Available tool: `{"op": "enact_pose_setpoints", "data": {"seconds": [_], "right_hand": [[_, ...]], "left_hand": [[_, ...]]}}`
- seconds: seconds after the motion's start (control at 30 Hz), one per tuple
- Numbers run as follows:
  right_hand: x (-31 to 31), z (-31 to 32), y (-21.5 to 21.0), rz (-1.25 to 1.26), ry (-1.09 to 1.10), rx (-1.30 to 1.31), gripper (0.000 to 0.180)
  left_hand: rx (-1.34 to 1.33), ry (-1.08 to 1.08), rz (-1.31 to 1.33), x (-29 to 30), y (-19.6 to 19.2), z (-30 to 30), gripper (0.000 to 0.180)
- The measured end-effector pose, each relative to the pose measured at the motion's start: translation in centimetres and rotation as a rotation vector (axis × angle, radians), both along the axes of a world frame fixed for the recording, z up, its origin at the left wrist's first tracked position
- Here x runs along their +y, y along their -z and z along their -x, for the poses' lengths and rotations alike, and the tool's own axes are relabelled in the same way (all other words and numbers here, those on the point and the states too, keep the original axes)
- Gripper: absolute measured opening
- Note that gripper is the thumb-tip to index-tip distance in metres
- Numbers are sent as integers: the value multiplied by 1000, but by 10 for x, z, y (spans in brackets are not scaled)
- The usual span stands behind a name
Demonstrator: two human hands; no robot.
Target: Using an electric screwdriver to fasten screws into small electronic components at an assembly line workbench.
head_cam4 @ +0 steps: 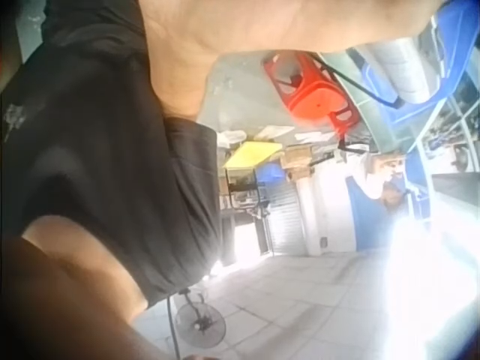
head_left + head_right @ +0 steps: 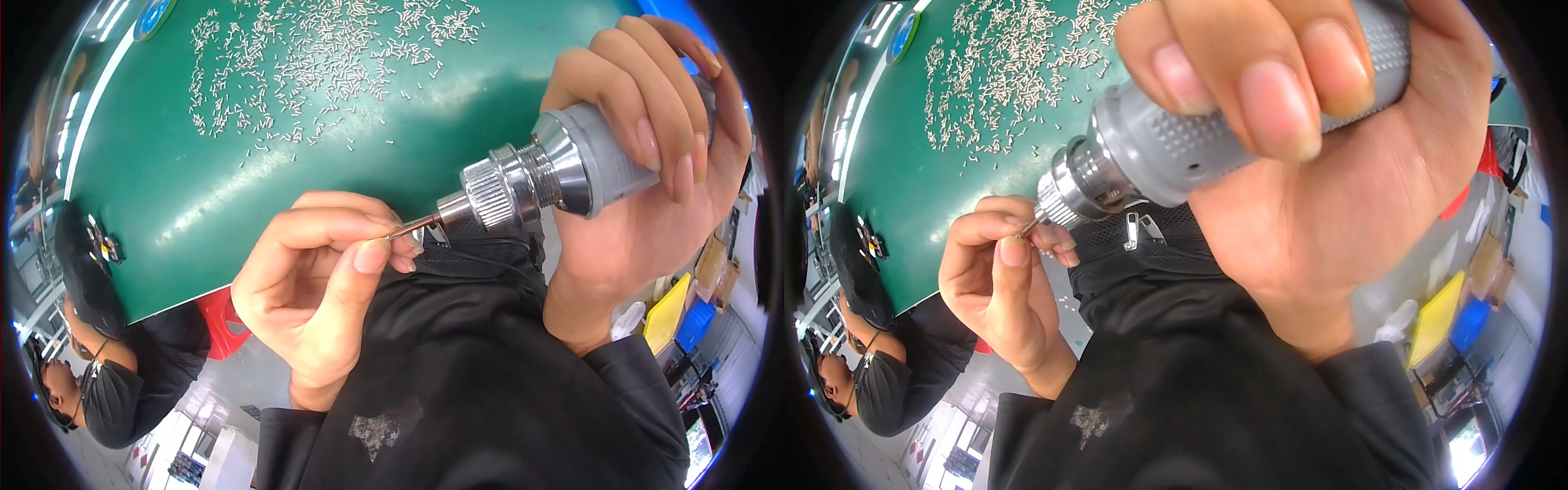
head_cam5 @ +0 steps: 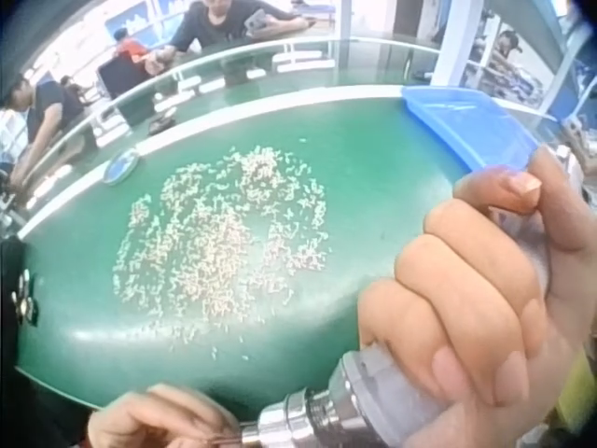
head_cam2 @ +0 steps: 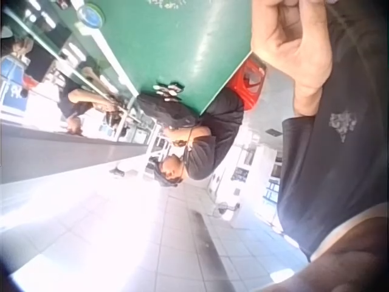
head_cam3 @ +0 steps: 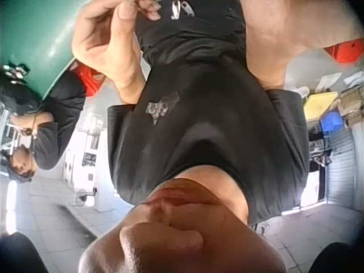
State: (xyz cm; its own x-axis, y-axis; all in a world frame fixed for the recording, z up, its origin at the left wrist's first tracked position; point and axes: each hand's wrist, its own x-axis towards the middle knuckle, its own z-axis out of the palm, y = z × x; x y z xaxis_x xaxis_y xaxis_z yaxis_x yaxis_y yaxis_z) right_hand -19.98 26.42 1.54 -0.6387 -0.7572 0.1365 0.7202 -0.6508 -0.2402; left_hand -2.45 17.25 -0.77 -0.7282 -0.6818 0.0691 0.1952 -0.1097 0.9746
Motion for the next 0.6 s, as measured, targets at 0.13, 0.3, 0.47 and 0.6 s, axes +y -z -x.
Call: {"op": "enact_pose_setpoints", "data": {"seconds": [0.13, 0.3, 0.47, 0.6], "right_hand": [[1, 2, 0, 15, -27, -3, 10], [0, 2, 0, 4, -19, -20, 10], [6, 2, 2, -5, 21, -68, 9], [4, -4, 4, -8, 46, -147, 9]], "left_hand": [[8, 4, -14, 1, 1, 1, 14], [3, 23, 2, 0, 2, 2, 14], [-3, 7, 266, 1, 8, 5, 11], [-40, -33, 638, 3, 16, 4, 8]]}}
